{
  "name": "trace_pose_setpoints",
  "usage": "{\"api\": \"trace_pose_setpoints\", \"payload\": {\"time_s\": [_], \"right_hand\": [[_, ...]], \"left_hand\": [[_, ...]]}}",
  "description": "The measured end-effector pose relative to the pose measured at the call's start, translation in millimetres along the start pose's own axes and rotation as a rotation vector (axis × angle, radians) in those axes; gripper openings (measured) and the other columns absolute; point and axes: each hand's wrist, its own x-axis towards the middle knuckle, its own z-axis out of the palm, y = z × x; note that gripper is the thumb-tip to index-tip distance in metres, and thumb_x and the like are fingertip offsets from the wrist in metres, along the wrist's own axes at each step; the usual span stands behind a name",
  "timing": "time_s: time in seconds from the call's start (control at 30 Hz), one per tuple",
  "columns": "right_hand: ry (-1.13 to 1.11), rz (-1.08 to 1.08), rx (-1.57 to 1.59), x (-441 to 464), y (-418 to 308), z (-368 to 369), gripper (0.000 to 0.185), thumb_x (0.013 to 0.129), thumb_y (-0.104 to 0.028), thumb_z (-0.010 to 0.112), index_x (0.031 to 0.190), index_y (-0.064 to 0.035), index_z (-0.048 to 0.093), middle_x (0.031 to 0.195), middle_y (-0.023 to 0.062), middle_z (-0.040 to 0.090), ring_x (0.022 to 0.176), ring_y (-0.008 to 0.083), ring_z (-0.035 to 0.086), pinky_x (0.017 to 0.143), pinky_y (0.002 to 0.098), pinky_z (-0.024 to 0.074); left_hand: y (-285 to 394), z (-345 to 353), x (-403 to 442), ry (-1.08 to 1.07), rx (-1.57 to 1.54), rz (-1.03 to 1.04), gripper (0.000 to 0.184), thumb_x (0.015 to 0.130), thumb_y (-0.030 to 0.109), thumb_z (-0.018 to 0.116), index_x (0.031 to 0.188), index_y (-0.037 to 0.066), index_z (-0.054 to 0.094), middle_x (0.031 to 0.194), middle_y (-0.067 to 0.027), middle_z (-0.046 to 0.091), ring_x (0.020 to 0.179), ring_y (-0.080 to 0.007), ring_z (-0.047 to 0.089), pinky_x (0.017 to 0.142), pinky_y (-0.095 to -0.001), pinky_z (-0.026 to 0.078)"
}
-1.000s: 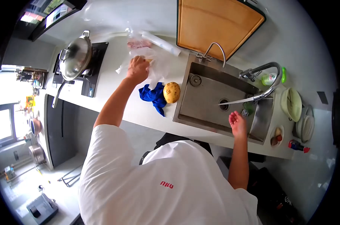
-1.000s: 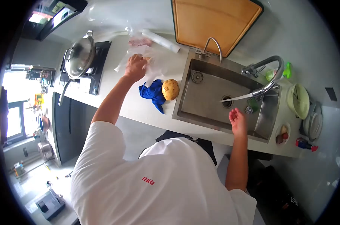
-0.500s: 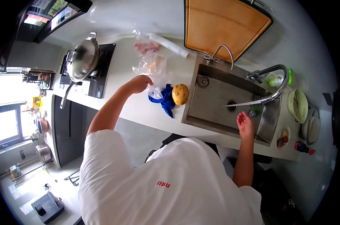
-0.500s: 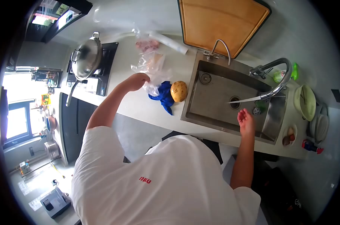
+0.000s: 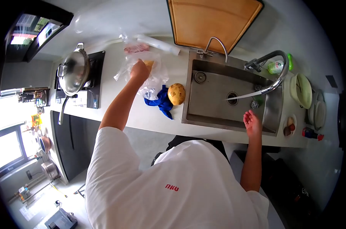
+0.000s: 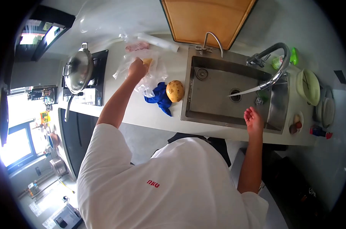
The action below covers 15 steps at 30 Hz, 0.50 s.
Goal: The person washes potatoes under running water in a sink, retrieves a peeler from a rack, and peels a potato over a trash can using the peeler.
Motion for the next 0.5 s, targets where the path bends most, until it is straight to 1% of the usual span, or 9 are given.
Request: {"api": "trace_pose_setpoints", "payload": {"time_s": [0.03, 0.13, 0.2, 0.27, 0.33, 0.43, 0.5], "right_hand": [[0.007, 0.003, 0.013, -4, 0, -3, 0.017, 0.097, -0.017, 0.071, 0.109, -0.0053, 0.068, 0.100, 0.0055, 0.070, 0.093, 0.0189, 0.068, 0.083, 0.0318, 0.0566], [0.027, 0.008, 0.040, -10, 1, -7, 0.017, 0.097, -0.017, 0.071, 0.108, -0.0049, 0.068, 0.099, 0.0057, 0.070, 0.091, 0.0190, 0.068, 0.082, 0.0309, 0.0566], [0.050, 0.010, 0.039, -15, 1, -6, 0.017, 0.097, -0.017, 0.071, 0.108, -0.0045, 0.068, 0.099, 0.0059, 0.070, 0.090, 0.0190, 0.068, 0.081, 0.0304, 0.0566], [0.053, 0.004, 0.040, -19, 1, -5, 0.017, 0.097, -0.017, 0.071, 0.108, -0.0044, 0.068, 0.099, 0.0061, 0.070, 0.090, 0.0188, 0.068, 0.081, 0.0305, 0.0567], [0.047, -0.006, 0.039, -18, 2, -6, 0.017, 0.097, -0.017, 0.071, 0.108, -0.0043, 0.068, 0.099, 0.0062, 0.070, 0.090, 0.0187, 0.068, 0.080, 0.0307, 0.0566], [0.034, -0.015, 0.023, -17, 2, -9, 0.017, 0.097, -0.017, 0.071, 0.108, -0.0046, 0.068, 0.100, 0.0064, 0.070, 0.090, 0.0186, 0.068, 0.080, 0.0311, 0.0565], [0.028, -0.005, 0.004, -24, -2, -5, 0.017, 0.097, -0.017, 0.071, 0.108, -0.0050, 0.068, 0.101, 0.0063, 0.070, 0.090, 0.0185, 0.068, 0.080, 0.0313, 0.0564]], "left_hand": [[-1, 2, 5, -0.083, -0.142, -0.004, 0.041, 0.093, 0.025, 0.063, 0.127, 0.004, 0.065, 0.126, -0.0251, 0.066, 0.116, -0.0424, 0.065, 0.095, -0.0516, 0.055], [-9, 36, 14, 0.334, -0.097, 0.159, 0.038, 0.090, 0.031, 0.064, 0.112, 0.001, 0.071, 0.115, -0.0234, 0.070, 0.114, -0.0419, 0.066, 0.099, -0.0501, 0.053], [-37, 79, 68, 0.103, 0.224, 0.293, 0.051, 0.092, 0.038, 0.060, 0.123, -0.003, 0.064, 0.130, -0.0248, 0.062, 0.122, -0.0422, 0.061, 0.104, -0.0489, 0.050], [-36, 81, 71, 0.016, 0.247, 0.260, 0.056, 0.095, 0.040, 0.056, 0.128, -0.004, 0.062, 0.136, -0.0248, 0.059, 0.126, -0.0422, 0.058, 0.107, -0.0482, 0.049], [-18, 51, 32, 0.081, -0.030, 0.066, 0.052, 0.097, 0.037, 0.051, 0.126, -0.004, 0.064, 0.134, -0.0233, 0.061, 0.127, -0.0418, 0.058, 0.107, -0.0480, 0.048], [-34, 54, 62, -0.039, 0.273, 0.316, 0.042, 0.096, 0.030, 0.054, 0.125, 0.001, 0.065, 0.129, -0.0202, 0.065, 0.124, -0.0416, 0.061, 0.105, -0.0470, 0.050], [-55, 50, 89, -0.085, 0.344, 0.537, 0.029, 0.097, 0.026, 0.056, 0.108, 0.004, 0.070, 0.111, -0.0189, 0.070, 0.099, -0.0392, 0.069, 0.086, -0.0502, 0.053]]}}
